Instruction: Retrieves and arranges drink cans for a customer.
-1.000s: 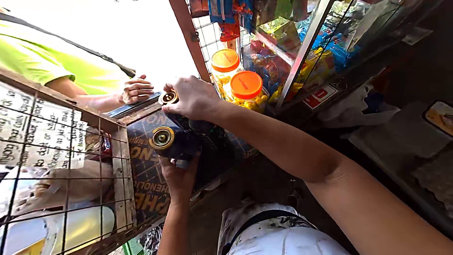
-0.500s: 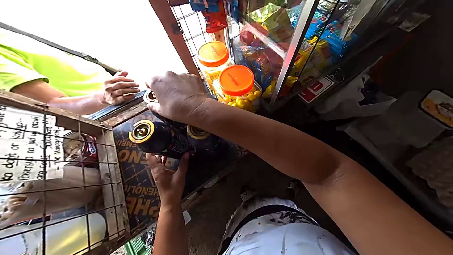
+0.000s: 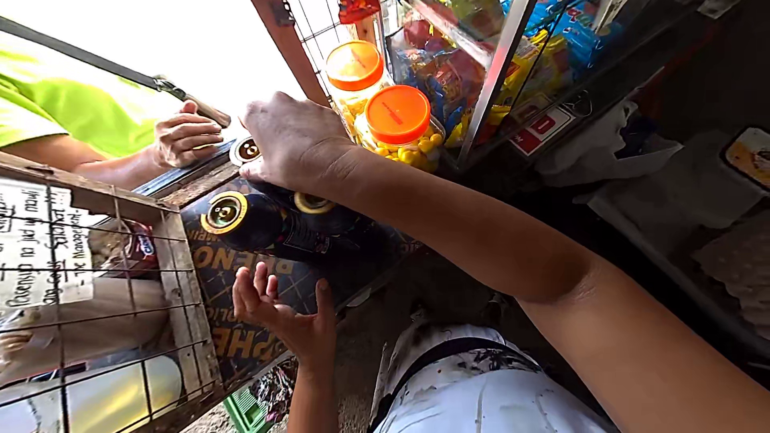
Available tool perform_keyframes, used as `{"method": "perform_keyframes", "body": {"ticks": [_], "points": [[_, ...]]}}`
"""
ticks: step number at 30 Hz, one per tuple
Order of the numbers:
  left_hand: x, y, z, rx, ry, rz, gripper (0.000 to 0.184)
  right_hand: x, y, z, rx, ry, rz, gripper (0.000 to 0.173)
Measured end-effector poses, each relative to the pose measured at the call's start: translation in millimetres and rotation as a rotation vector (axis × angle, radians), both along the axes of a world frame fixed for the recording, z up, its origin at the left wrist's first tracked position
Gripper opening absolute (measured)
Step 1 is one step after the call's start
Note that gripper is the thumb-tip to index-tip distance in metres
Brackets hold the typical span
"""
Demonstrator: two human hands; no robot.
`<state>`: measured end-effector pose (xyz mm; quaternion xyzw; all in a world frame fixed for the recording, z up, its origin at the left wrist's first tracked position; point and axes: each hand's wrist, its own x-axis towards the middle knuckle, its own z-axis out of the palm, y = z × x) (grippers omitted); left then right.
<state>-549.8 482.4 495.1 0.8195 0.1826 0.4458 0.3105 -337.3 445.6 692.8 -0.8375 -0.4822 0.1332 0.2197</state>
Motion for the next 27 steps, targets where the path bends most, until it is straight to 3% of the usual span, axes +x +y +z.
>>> {"method": "perform_keyframes", "body": {"ticks": [4,8,11,14,17,21,24,27], "points": [[-8.1,-27.3,2.4,-0.01,-0.017,-0.003,0.084,6.9,-3.7,-17.5,0.187,-0.043,0.164,0.052],[-13.5,-58.9,-7.3,0.096,-0.052,-0.108,0.069,-5.8,-29.8,-43.3,0.751,-0.167,0.135,0.032],[-5.8,-87.9,-19.4,0.227,0.001,-0.242,0.065,-29.5,-100.7,-75.7,0.99,-0.152,0.082,0.022],[12.9,-123.1,-35.8,0.255,0.091,-0.389,0.058,-41.4,-186.9,-140.4,1.2,-0.185,0.035,0.012],[44.7,-154.6,-54.1,0.248,0.253,-0.579,0.047,-41.9,-269.6,-227.2,1.086,-0.133,-0.13,0.018],[97.6,-199.6,-89.1,0.247,0.564,-0.846,0.042,-38.7,-380.2,-324.4,0.713,0.11,-0.451,0.021],[147.7,-243.3,-120.1,0.231,0.932,-1.024,0.041,-32.7,-453.7,-374.8,0.399,0.456,-0.671,0.024],[198.1,-283.0,-177.8,0.251,1.297,-1.201,0.039,-14.3,-513.3,-428.2,0.134,0.77,-0.734,0.031]]}}
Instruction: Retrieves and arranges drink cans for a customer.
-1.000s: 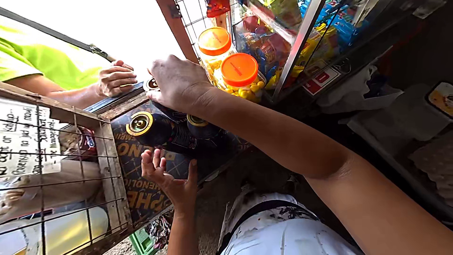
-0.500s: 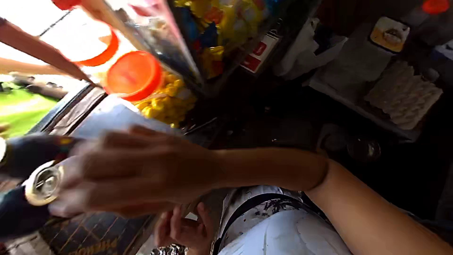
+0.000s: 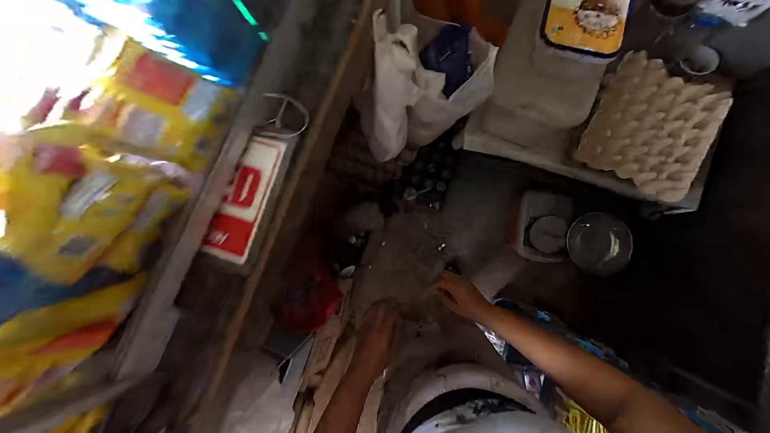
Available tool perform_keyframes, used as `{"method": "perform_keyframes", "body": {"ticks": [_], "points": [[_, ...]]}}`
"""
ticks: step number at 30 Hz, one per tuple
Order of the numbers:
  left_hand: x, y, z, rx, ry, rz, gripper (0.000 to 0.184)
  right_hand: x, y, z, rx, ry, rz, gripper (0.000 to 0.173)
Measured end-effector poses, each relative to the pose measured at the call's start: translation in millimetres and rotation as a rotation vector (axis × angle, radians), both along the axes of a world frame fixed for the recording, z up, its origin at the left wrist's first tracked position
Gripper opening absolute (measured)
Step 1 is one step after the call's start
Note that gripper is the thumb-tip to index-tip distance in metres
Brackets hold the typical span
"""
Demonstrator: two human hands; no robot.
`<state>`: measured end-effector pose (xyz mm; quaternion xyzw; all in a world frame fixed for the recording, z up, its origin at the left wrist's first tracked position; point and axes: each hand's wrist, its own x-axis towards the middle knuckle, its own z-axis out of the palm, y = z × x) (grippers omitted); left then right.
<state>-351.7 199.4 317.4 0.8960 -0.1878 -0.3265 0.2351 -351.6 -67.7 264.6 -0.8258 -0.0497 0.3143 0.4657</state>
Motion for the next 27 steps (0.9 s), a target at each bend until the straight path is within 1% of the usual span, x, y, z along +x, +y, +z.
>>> {"method": "perform_keyframes", "body": {"ticks": [2,6,10,12,14,17,18,20,21,23,25,27], "points": [[29.9,-25.6,-42.7,0.047,0.13,-0.115,0.038,11.9,-31.4,-39.8,-0.074,0.17,0.025,0.034],[88.5,-73.4,-123.3,0.071,0.308,-0.168,0.039,37.1,-73.1,-121.4,-0.196,0.373,0.015,0.04],[143.1,-114.0,-224.0,0.086,0.413,-0.166,0.04,70.7,-96.4,-204.8,-0.249,0.441,-0.03,0.039],[173.7,-129.4,-279.8,0.102,0.41,-0.119,0.041,95.4,-99.7,-246.5,-0.264,0.452,-0.08,0.04],[203.0,-144.9,-329.8,0.145,0.4,-0.054,0.047,122.6,-103.7,-277.8,-0.27,0.452,-0.141,0.043],[246.0,-159.6,-385.3,0.231,0.375,0.063,0.068,162.0,-105.2,-321.9,-0.372,0.369,-0.188,0.046],[258.4,-162.9,-401.5,0.283,0.361,0.114,0.071,175.3,-105.6,-336.6,-0.415,0.33,-0.199,0.046],[279.4,-166.8,-427.5,0.406,0.308,0.198,0.067,202.1,-106.0,-364.6,-0.476,0.24,-0.216,0.045],[287.9,-166.8,-437.3,0.452,0.246,0.231,0.063,213.7,-105.2,-378.7,-0.491,0.175,-0.218,0.043],[305.6,-162.5,-454.7,0.502,0.159,0.273,0.064,232.3,-103.8,-407.4,-0.501,-0.032,-0.187,0.038],[321.2,-155.9,-467.8,0.539,0.106,0.269,0.059,250.8,-105.3,-432.6,-0.503,-0.227,-0.084,0.036],[337.8,-143.6,-485.1,0.601,0.108,0.227,0.055,269.4,-105.7,-458.1,-0.538,-0.382,-0.023,0.041]]}}
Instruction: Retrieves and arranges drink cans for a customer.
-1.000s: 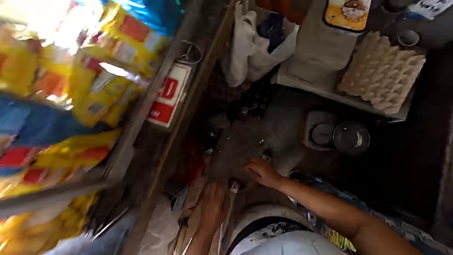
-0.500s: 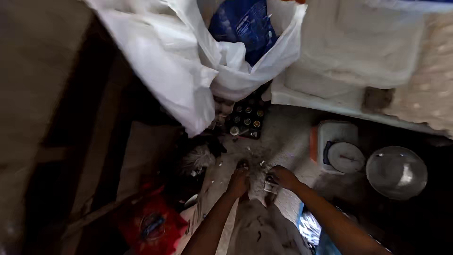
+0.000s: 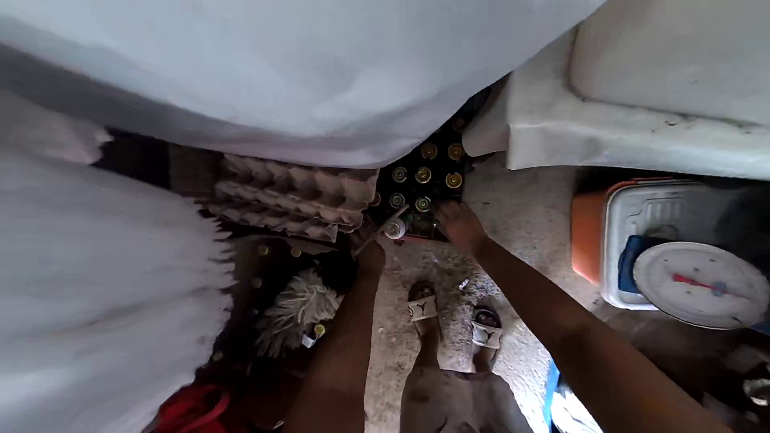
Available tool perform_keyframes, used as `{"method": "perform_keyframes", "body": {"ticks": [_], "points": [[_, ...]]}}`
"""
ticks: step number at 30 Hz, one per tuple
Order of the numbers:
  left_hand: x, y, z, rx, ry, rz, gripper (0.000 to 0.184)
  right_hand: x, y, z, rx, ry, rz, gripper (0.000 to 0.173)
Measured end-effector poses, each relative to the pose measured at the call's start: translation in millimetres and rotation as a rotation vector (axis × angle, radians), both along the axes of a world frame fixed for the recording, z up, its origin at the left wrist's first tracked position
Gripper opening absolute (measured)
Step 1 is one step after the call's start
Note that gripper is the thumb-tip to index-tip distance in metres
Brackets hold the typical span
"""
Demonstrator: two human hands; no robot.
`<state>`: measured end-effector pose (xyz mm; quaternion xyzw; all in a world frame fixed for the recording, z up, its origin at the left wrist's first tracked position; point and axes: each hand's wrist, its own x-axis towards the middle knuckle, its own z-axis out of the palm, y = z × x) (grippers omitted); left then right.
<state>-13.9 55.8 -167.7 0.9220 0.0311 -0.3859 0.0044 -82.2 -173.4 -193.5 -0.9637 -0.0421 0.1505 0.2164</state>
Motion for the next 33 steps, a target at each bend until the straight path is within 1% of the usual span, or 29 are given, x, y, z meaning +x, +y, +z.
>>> {"method": "perform_keyframes", "body": {"ticks": [2,4,6,8,10,12,13,15,17,20,21,23,24,26,28,31,33], "points": [[12.1,12.1,-16.0,0.006,-0.009,-0.035,0.046,13.3,2.0,-25.3,-0.059,-0.066,-0.003,0.052],[19.3,15.5,-26.2,-0.03,-0.052,-0.043,0.041,20.2,3.1,-41.0,-0.088,-0.024,-0.026,0.062],[25.0,11.6,-29.0,-0.056,-0.055,-0.023,0.04,24.4,3.4,-50.2,-0.096,0.012,-0.054,0.067],[27.0,9.2,-34.3,-0.058,-0.063,0.013,0.039,24.5,2.8,-57.4,-0.107,-0.019,-0.07,0.065],[27.2,10.8,-39.9,-0.109,-0.09,0.043,0.038,25.5,0.0,-61.4,-0.091,-0.054,-0.07,0.058],[24.0,13.1,-42.3,-0.154,-0.138,0.02,0.036,27.2,-1.5,-61.8,-0.066,-0.06,-0.055,0.052],[20.6,11.4,-38.9,-0.166,-0.185,0.006,0.035,27.8,-1.4,-60.9,-0.059,-0.075,-0.045,0.051],[7.9,2.4,-25.6,-0.23,-0.313,0.074,0.041,26.4,-1.7,-53.4,-0.044,-0.167,-0.05,0.048],[-12.0,-9.1,-8.7,-0.281,-0.403,0.222,0.048,22.0,-2.6,-35.4,-0.006,-0.25,-0.074,0.047],[-37.6,-21.4,18.4,-0.308,-0.336,0.453,0.046,6.7,-9.8,-2.1,0.003,-0.365,-0.082,0.049],[-44.9,-22.9,20.6,-0.309,-0.342,0.501,0.049,-0.2,-13.5,11.4,0.005,-0.418,-0.079,0.049],[-55.6,-26.9,27.0,-0.319,-0.381,0.594,0.064,-14.5,-21.9,38.9,0.003,-0.522,-0.065,0.048],[-60.6,-28.0,29.5,-0.318,-0.411,0.632,0.068,-21.3,-26.5,52.2,-0.005,-0.584,-0.047,0.046],[-74.9,-28.9,36.6,-0.341,-0.469,0.695,0.068,-34.5,-36.4,78.9,-0.048,-0.685,0.012,0.044],[-99.0,-25.2,53.1,-0.349,-0.471,0.746,0.065,-51.8,-44.9,107.9,-0.085,-0.755,0.06,0.043],[-147.7,-9.8,104.2,-0.424,-0.382,0.815,0.068,-81.3,-49.4,160.1,-0.083,-0.779,0.085,0.045],[-194.4,10.6,148.7,-0.511,-0.344,0.786,0.068,-102.0,-45.1,204.4,-0.057,-0.766,0.099,0.045]]}}
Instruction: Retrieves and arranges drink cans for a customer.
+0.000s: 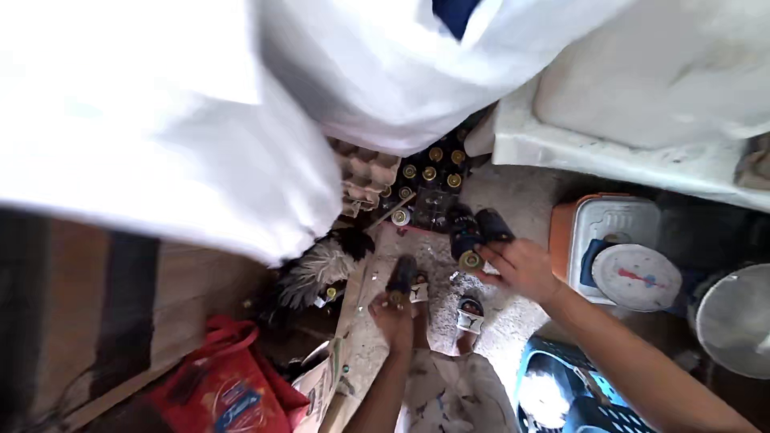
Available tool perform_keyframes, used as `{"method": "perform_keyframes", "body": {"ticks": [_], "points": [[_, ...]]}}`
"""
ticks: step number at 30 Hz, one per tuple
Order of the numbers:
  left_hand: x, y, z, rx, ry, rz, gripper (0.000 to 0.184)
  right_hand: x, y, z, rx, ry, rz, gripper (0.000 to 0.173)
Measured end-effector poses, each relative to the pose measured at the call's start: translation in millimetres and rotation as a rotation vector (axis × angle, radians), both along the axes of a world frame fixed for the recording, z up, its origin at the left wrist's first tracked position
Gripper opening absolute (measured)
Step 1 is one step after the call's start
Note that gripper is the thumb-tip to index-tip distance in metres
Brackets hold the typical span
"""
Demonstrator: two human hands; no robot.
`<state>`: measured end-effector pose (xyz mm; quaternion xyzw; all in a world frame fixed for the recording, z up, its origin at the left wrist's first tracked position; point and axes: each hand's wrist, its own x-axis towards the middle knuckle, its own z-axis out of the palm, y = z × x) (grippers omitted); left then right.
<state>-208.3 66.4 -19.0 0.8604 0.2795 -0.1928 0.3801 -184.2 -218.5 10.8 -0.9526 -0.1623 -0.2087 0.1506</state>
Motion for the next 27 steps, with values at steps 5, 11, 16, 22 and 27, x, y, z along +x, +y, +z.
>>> {"method": "perform_keyframes", "body": {"ticks": [5,11,16,22,27], "points": [[-121.9,69.0,160.9,0.021,-0.286,-0.388,0.047,-48.6,30.2,135.0,0.004,-0.006,0.172,0.041],[-203.8,129.9,344.8,0.1,-0.565,-0.452,0.034,-88.5,103.2,333.2,0.097,-0.032,0.501,0.036],[-247.4,175.1,460.5,0.027,-0.716,-0.423,0.037,-115.2,172.7,480.7,0.264,-0.074,0.758,0.037],[-324.6,267.4,568.2,-0.094,-0.855,-0.21,0.054,-149.3,267.6,591.9,0.373,-0.087,0.975,0.043],[-396.7,343.1,643.2,0.229,-0.993,-0.049,0.053,-177.6,366.7,636.1,0.327,-0.121,1.092,0.042]]}}
